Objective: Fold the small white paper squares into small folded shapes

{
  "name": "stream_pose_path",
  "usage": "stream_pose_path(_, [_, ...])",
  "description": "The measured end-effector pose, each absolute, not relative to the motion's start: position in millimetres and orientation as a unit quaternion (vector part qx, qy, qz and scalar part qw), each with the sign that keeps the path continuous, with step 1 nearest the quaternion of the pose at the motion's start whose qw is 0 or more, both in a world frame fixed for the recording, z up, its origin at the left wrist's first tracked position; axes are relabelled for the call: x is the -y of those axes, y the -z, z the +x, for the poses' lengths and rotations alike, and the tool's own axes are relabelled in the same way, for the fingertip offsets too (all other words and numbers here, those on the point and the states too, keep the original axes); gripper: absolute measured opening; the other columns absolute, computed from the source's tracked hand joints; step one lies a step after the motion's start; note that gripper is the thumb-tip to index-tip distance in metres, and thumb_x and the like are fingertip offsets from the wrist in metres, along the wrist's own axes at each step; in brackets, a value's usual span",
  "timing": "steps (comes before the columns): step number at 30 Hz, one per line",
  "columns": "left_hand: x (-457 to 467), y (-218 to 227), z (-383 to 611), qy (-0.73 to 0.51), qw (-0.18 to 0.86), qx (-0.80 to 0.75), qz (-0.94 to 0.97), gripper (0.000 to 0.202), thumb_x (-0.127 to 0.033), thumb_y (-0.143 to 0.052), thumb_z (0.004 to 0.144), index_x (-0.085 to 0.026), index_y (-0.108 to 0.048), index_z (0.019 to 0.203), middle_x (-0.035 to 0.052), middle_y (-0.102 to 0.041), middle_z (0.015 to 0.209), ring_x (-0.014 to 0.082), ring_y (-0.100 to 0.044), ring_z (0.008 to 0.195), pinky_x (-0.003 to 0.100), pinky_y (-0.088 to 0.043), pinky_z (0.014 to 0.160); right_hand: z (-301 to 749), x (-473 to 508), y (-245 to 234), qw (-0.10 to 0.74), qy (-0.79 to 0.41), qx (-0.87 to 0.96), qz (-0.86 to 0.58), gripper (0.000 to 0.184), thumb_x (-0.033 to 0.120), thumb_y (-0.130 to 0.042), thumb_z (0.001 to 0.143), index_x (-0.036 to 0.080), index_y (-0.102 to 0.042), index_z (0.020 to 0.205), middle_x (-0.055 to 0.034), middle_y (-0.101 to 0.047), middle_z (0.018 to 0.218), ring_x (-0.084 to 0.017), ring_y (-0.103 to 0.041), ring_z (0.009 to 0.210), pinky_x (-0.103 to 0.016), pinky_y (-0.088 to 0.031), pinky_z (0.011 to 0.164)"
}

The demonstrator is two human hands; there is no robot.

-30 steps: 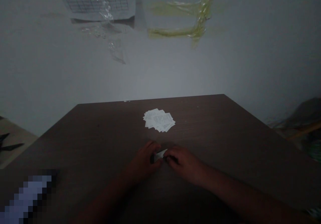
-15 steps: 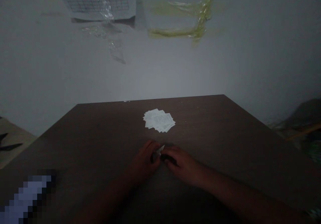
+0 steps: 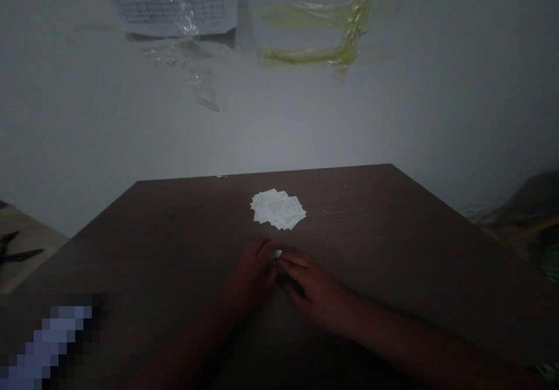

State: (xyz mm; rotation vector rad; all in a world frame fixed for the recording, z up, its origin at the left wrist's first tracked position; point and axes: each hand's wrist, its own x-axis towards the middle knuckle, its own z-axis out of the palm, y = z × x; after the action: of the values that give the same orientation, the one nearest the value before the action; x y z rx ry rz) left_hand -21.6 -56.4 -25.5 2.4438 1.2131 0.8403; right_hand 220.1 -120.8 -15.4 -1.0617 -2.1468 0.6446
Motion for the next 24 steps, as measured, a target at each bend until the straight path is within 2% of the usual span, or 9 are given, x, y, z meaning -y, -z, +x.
stream_pose_path(5, [59.5, 13.7, -14.8, -0.292, 0.141, -0.418, 0.849, 0.045, -0.005, -0.064, 0.104, -0.025, -0.086, 0.138, 0.0138, -0.091, 0.138, 0.0373, -0.092, 0.128, 0.047, -0.078, 0.114, 214.3, 126.8, 12.7, 0.292, -0.161, 0.845, -0.419, 0.058, 0.012, -0.072, 0.117, 0.014, -0.075, 0.175, -0.0256, -0.081, 0.171, -0.041, -0.078, 0.157, -0.066, -0.067, 0.137])
stream_pose_path(7, [60.5, 10.4, -12.1, -0.297, 0.144, -0.419, 0.846, 0.044, -0.004, -0.063, 0.104, -0.025, -0.086, 0.134, 0.0124, -0.091, 0.133, 0.0356, -0.092, 0.123, 0.045, -0.077, 0.111, 212.6, 128.6, 14.0, 0.283, -0.128, 0.852, -0.421, 0.059, 0.015, -0.073, 0.118, 0.011, -0.073, 0.177, -0.0272, -0.08, 0.171, -0.043, -0.078, 0.157, -0.067, -0.068, 0.136])
stream_pose_path(14, [55.5, 12.8, -9.6, -0.338, 0.181, -0.416, 0.825, 0.041, -0.004, -0.063, 0.104, -0.028, -0.085, 0.128, 0.0091, -0.089, 0.129, 0.0304, -0.091, 0.115, 0.04, -0.077, 0.107, 213.2, 127.1, 13.7, 0.257, -0.024, 0.867, -0.425, 0.058, 0.021, -0.073, 0.119, 0.015, -0.074, 0.177, -0.0241, -0.085, 0.166, -0.043, -0.083, 0.148, -0.063, -0.075, 0.125])
stream_pose_path(20, [48.2, 24.5, -15.5, -0.361, 0.22, -0.424, 0.801, 0.034, -0.014, -0.07, 0.101, -0.029, -0.084, 0.128, 0.0091, -0.089, 0.128, 0.0315, -0.09, 0.117, 0.048, -0.078, 0.111, 219.1, 123.8, 6.9, 0.235, 0.012, 0.867, -0.439, 0.054, 0.019, -0.07, 0.12, 0.017, -0.075, 0.174, -0.0222, -0.084, 0.171, -0.041, -0.084, 0.146, -0.063, -0.073, 0.123])
stream_pose_path(24, [48.1, 28.1, -17.9, -0.351, 0.235, -0.436, 0.795, 0.04, -0.009, -0.07, 0.092, -0.028, -0.084, 0.124, 0.0088, -0.089, 0.129, 0.0323, -0.09, 0.12, 0.047, -0.078, 0.111, 217.7, 124.1, 7.6, 0.216, -0.009, 0.885, -0.414, 0.056, 0.021, -0.077, 0.118, 0.02, -0.074, 0.174, -0.0203, -0.086, 0.164, -0.039, -0.084, 0.143, -0.058, -0.072, 0.122])
